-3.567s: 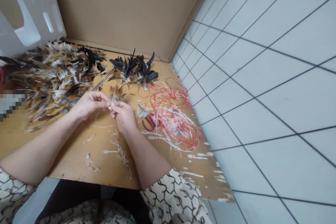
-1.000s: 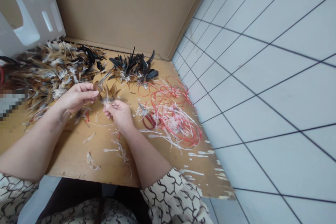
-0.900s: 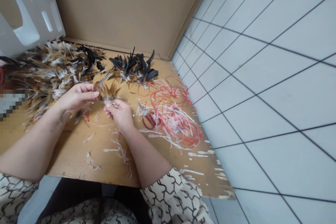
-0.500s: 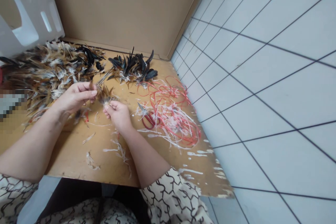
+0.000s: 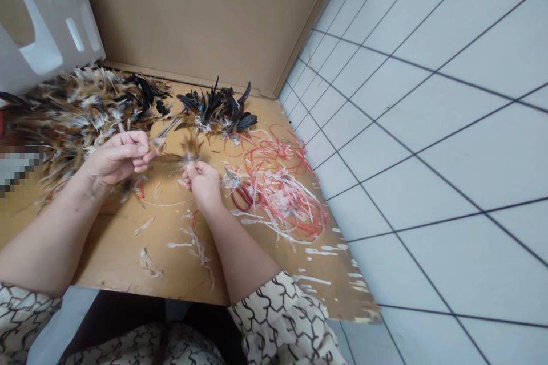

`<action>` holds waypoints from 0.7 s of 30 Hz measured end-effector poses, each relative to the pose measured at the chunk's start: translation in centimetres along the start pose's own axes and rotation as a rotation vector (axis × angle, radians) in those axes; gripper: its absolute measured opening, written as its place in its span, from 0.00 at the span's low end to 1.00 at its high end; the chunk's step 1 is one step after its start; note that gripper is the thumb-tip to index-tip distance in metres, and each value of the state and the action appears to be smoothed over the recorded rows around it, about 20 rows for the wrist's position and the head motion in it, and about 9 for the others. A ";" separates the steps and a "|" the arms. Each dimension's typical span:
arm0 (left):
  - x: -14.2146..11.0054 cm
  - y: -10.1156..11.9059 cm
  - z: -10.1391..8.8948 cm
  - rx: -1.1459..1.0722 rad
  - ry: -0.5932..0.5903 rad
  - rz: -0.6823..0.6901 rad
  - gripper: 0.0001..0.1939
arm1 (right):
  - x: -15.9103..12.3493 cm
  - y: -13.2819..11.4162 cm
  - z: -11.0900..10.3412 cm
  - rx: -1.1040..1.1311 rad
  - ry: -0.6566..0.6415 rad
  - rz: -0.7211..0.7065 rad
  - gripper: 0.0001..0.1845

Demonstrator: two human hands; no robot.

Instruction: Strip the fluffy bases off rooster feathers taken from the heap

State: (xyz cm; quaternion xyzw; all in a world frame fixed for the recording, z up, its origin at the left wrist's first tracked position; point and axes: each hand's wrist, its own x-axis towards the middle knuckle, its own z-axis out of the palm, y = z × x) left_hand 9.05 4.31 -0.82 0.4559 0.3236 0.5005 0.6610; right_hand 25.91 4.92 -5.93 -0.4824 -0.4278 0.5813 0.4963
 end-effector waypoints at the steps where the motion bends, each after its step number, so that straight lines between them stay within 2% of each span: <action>1: 0.0 0.0 0.0 0.000 -0.020 -0.027 0.11 | 0.0 -0.1 0.0 0.045 0.025 -0.022 0.06; 6: -0.1 -0.2 0.1 0.050 -0.104 -0.162 0.09 | 0.2 -0.7 0.0 0.176 0.104 -0.174 0.06; 11: -0.1 -0.3 -0.1 0.065 -0.146 -0.205 0.09 | 0.8 -1.1 -1.1 0.282 0.173 -0.142 0.07; 14: 0.0 -0.3 -0.3 0.071 -0.156 -0.206 0.08 | 0.7 -1.3 -1.2 0.276 0.103 -0.124 0.08; 17: 0.0 -0.4 -0.2 0.084 -0.177 -0.225 0.08 | 0.1 -1.2 -0.3 0.207 -0.017 -0.130 0.08; 21: 0.0 -0.7 0.2 0.096 -0.228 -0.275 0.07 | -0.7 -0.8 0.7 0.147 -0.100 -0.146 0.09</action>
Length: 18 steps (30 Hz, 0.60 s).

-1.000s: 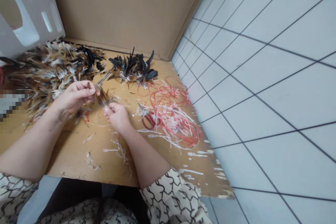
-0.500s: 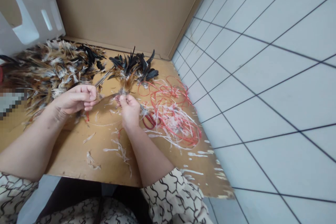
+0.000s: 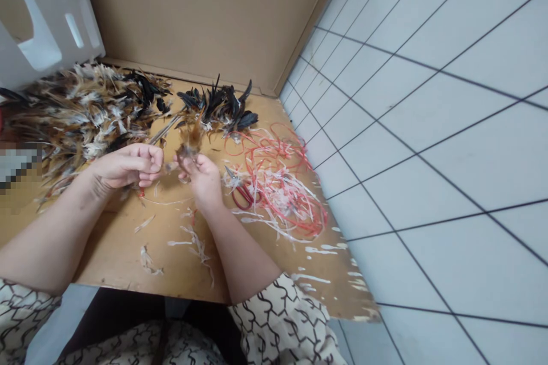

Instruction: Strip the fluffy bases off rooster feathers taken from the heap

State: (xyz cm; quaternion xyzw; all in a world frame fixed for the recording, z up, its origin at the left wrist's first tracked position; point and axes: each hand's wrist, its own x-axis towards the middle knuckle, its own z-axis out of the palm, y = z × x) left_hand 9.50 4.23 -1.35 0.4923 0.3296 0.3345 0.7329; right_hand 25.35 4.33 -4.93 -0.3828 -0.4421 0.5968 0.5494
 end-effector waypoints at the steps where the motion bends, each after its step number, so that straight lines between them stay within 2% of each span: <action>1: 0.1 -0.1 0.0 -0.003 -0.012 -0.007 0.07 | -0.1 0.1 0.1 -0.012 -0.020 0.004 0.10; 8: 0.3 -0.3 -0.2 -0.012 0.007 0.009 0.07 | -0.6 0.1 0.1 -0.082 -0.116 0.038 0.13; 18: 0.6 -0.5 -0.7 -0.080 0.072 0.034 0.07 | -0.7 0.1 0.3 -0.098 -0.125 0.085 0.12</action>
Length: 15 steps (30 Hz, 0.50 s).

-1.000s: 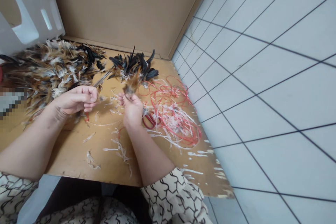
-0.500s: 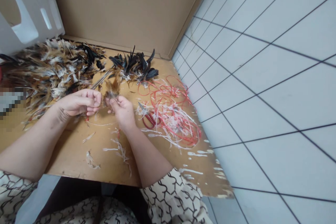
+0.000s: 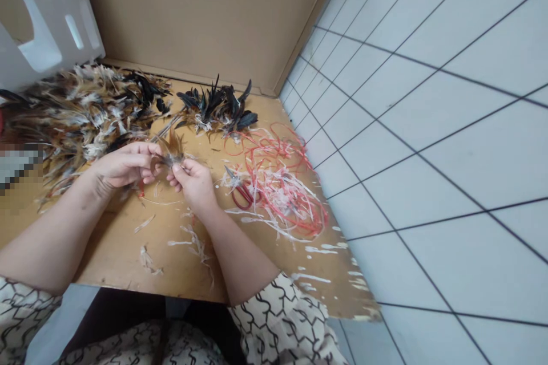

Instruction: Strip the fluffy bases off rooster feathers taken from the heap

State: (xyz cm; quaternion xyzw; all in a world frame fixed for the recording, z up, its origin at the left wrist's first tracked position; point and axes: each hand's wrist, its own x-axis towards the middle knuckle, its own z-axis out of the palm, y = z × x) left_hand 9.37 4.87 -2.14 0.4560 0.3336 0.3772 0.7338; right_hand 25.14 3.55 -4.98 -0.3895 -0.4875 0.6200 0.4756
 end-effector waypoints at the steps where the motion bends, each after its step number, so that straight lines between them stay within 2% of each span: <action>1: 0.0 0.0 0.0 -0.006 0.008 0.008 0.07 | 0.0 0.0 0.0 -0.003 -0.005 -0.003 0.12; 11: 0.1 -0.1 0.4 -0.052 0.087 0.060 0.08 | -0.1 0.1 0.2 0.007 -0.013 0.066 0.07; 15: 0.3 0.2 0.2 -0.010 0.231 0.140 0.09 | 0.1 0.1 0.0 0.062 0.030 0.097 0.09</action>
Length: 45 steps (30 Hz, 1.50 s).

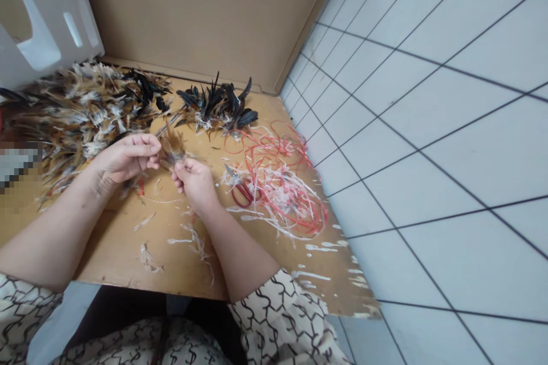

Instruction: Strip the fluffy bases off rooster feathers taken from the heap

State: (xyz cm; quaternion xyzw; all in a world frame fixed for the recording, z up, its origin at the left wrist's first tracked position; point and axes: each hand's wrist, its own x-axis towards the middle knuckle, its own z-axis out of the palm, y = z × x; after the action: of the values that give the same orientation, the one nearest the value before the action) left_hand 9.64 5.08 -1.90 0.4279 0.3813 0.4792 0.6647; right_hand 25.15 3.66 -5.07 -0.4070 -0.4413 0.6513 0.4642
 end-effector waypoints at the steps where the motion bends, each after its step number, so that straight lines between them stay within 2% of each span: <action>1: -0.1 0.3 -0.2 0.043 0.055 0.031 0.10 | 0.1 0.0 -0.1 0.027 0.017 0.007 0.09; 4: -0.7 1.6 -1.2 0.353 0.178 0.062 0.09 | 0.3 -0.1 -0.4 0.102 0.055 0.027 0.10; 6: -1.4 2.7 -1.9 0.678 0.175 -0.013 0.08 | 0.4 0.0 -0.5 0.113 0.062 0.038 0.10; 9: -2.4 3.9 -2.2 1.133 0.098 -0.144 0.09 | 0.4 0.1 -0.4 0.082 0.067 0.039 0.12; 13: -3.0 4.0 -1.3 1.646 -0.038 -0.315 0.16 | 0.4 0.2 -0.4 0.058 0.059 0.021 0.11; 15: -2.9 3.7 -0.6 1.782 -0.068 -0.370 0.17 | 0.4 0.1 -0.4 0.061 0.061 0.020 0.10; 19: -2.4 3.1 0.1 1.851 -0.191 -0.478 0.11 | 0.3 -0.1 -0.4 0.064 0.069 0.012 0.10; 22: -1.9 2.7 0.1 1.885 -0.188 -0.531 0.09 | 0.2 -0.2 -0.4 0.057 0.067 0.007 0.10; 25: -1.7 2.3 -0.2 1.861 -0.094 -0.495 0.10 | 0.3 -0.2 -0.4 0.049 0.072 0.009 0.11; 27: -1.6 2.2 -0.5 1.804 -0.009 -0.425 0.12 | 0.3 -0.2 -0.4 0.049 0.072 0.007 0.12; 30: -1.6 2.5 -1.5 1.709 0.163 -0.311 0.14 | 0.3 -0.2 -0.5 0.052 0.077 0.002 0.11; 33: -1.8 3.2 -2.7 1.555 0.341 -0.188 0.09 | 0.3 -0.1 -0.6 0.050 0.081 0.004 0.11; 35: -2.0 3.6 -3.2 1.370 0.452 -0.112 0.06 | 0.3 -0.1 -0.6 0.047 0.082 0.010 0.11; 38: -1.9 3.8 -3.3 0.915 0.560 -0.023 0.07 | 0.4 0.0 -0.5 0.041 0.086 0.015 0.11; 41: -1.6 3.5 -2.7 0.496 0.562 0.062 0.08 | 0.4 0.1 -0.4 0.042 0.085 0.009 0.11; 45: -1.0 2.7 -2.0 0.179 0.539 0.146 0.08 | 0.3 0.0 -0.4 0.077 0.095 0.024 0.11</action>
State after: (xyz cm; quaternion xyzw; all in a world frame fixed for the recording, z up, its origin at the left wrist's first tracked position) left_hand 6.75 5.01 0.00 0.3682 0.5533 0.5865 0.4629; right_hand 25.40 4.05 -5.20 -0.4244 -0.3883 0.6532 0.4923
